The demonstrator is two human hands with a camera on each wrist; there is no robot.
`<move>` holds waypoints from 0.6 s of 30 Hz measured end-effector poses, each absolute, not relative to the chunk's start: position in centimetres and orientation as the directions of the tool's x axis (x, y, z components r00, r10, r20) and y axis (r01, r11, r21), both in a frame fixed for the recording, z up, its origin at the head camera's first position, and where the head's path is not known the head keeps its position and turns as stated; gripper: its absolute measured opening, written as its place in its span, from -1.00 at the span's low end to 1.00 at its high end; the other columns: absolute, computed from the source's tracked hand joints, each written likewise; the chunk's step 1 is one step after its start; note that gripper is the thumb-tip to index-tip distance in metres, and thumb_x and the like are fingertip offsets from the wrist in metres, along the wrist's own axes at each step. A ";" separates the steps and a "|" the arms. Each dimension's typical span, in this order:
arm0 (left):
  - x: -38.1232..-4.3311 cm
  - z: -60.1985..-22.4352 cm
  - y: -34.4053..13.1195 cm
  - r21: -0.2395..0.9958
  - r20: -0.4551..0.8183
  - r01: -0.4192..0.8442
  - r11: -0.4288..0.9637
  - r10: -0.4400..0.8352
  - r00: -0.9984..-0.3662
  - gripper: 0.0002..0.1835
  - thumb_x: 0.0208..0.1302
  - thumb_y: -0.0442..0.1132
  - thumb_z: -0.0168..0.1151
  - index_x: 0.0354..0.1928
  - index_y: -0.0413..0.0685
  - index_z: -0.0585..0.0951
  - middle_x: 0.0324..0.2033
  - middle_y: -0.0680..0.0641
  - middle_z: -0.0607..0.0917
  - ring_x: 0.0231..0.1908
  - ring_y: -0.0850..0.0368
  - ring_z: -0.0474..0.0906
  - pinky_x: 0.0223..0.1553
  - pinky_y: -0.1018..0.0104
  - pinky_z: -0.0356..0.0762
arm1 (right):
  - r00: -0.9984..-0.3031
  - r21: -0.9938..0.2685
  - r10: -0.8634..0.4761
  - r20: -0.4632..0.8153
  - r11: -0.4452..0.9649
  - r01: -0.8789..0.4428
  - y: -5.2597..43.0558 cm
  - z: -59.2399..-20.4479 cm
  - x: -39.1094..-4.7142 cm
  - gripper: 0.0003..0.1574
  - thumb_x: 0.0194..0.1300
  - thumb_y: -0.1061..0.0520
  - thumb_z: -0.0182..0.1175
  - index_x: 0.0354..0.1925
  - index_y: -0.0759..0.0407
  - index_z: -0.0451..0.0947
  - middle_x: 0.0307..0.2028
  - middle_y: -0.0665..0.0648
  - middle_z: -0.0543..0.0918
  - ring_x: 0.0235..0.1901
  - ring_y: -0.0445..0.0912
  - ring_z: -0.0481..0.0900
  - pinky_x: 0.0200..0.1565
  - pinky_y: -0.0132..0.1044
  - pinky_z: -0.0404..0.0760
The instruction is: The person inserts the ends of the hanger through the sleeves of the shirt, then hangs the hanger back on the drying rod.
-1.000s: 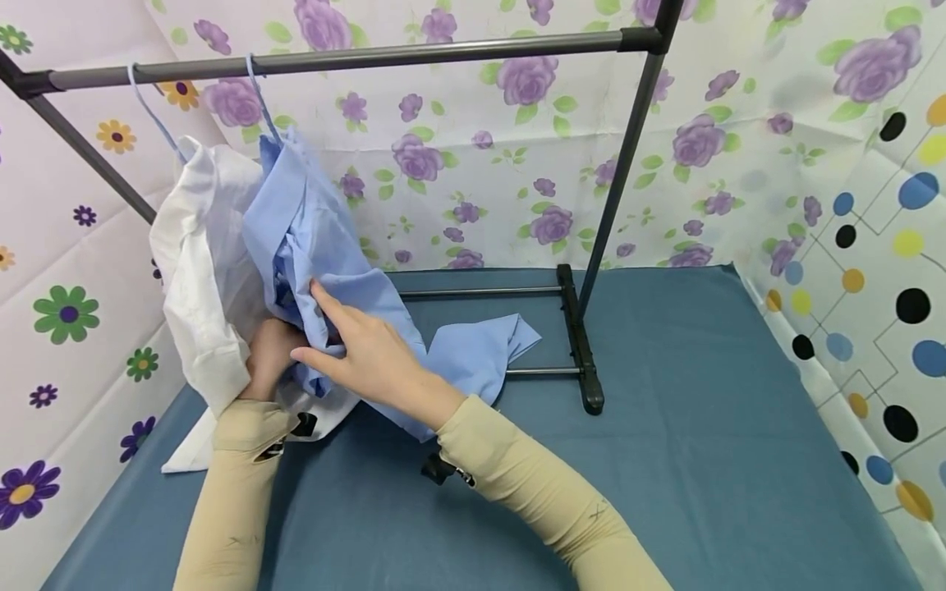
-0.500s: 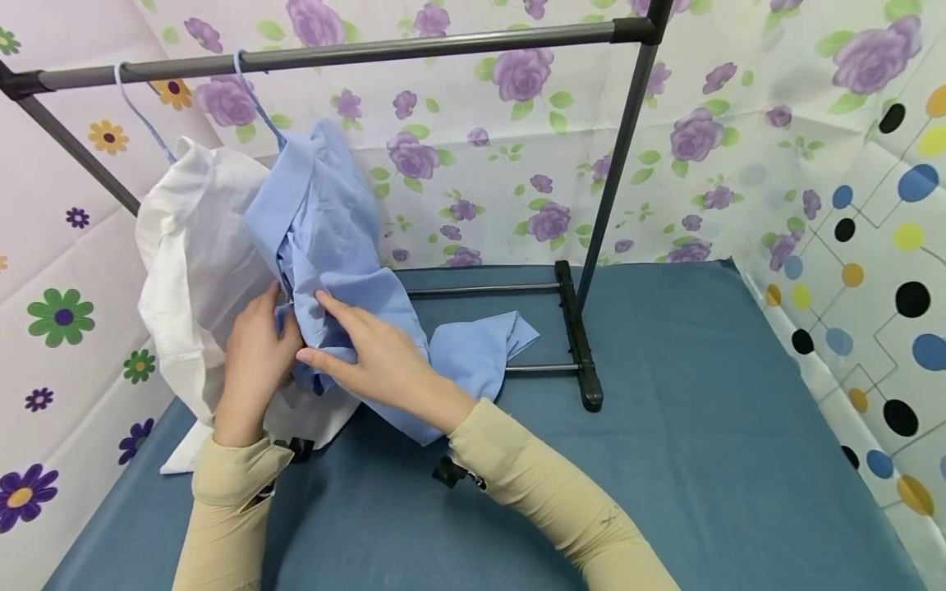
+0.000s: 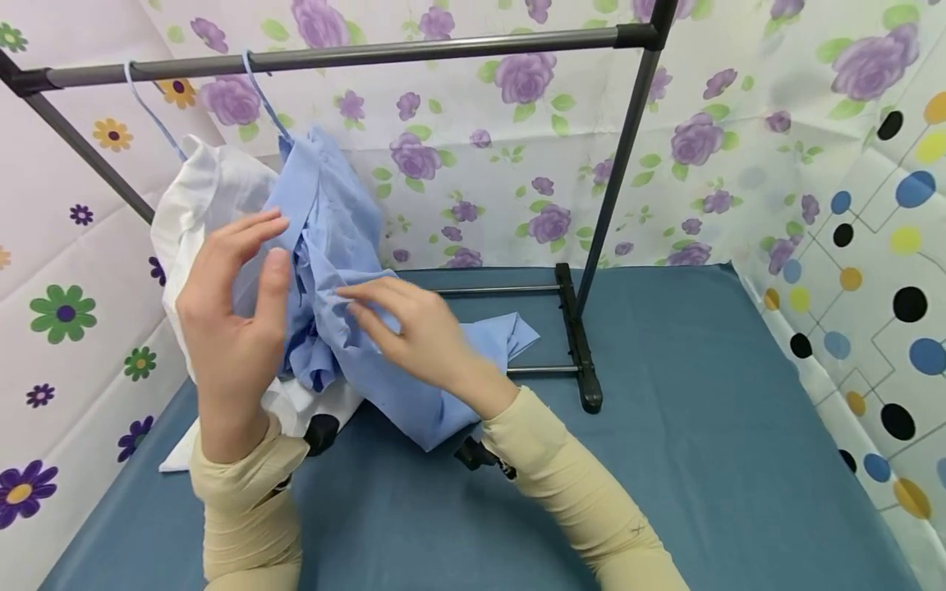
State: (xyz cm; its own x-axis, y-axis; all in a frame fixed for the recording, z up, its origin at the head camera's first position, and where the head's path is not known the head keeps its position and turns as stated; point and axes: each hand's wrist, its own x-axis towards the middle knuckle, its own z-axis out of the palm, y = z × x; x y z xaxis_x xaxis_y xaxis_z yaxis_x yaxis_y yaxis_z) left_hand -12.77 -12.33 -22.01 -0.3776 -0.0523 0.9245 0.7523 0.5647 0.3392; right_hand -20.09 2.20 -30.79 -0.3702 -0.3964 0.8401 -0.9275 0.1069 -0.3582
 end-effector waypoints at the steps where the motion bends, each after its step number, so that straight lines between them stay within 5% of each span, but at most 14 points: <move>1: -12.8 -21.6 -11.8 0.322 0.930 0.771 0.549 -0.033 -0.366 -0.77 0.26 -0.43 0.04 -0.13 -0.48 0.56 -0.12 -0.35 0.58 0.00 -0.06 0.49 0.07 0.14 0.35 | -0.362 -0.341 -0.352 0.863 0.123 -0.932 2.7 -30.4 -20.1 -0.72 0.31 0.24 0.12 -0.02 0.24 0.58 -0.18 0.08 0.63 -0.22 -0.26 0.53 -0.18 -0.40 0.49; 10: -15.2 -21.7 -7.0 0.141 0.949 0.908 0.393 0.207 -0.237 -0.71 0.24 -0.44 0.07 -0.01 -0.42 0.50 -0.05 -0.31 0.55 0.06 -0.04 0.44 0.09 0.17 0.34 | -0.179 -0.124 -0.143 0.973 0.326 -0.937 9.4 -25.5 -20.4 -0.73 0.28 0.25 0.12 -0.08 0.32 0.60 -0.12 0.20 0.63 -0.03 0.03 0.53 0.03 -0.14 0.43; 18: -19.7 -25.8 -3.7 0.162 0.932 0.869 0.468 0.216 -0.290 -0.57 0.31 -0.25 0.11 0.20 -0.21 0.42 0.15 -0.20 0.43 0.16 -0.01 0.34 0.15 0.19 0.26 | -0.216 -0.239 0.104 0.971 0.519 -0.821 13.5 -25.1 -20.9 -0.65 0.31 0.08 0.12 -0.08 0.31 0.61 -0.10 0.19 0.64 0.01 0.01 0.51 0.05 -0.14 0.41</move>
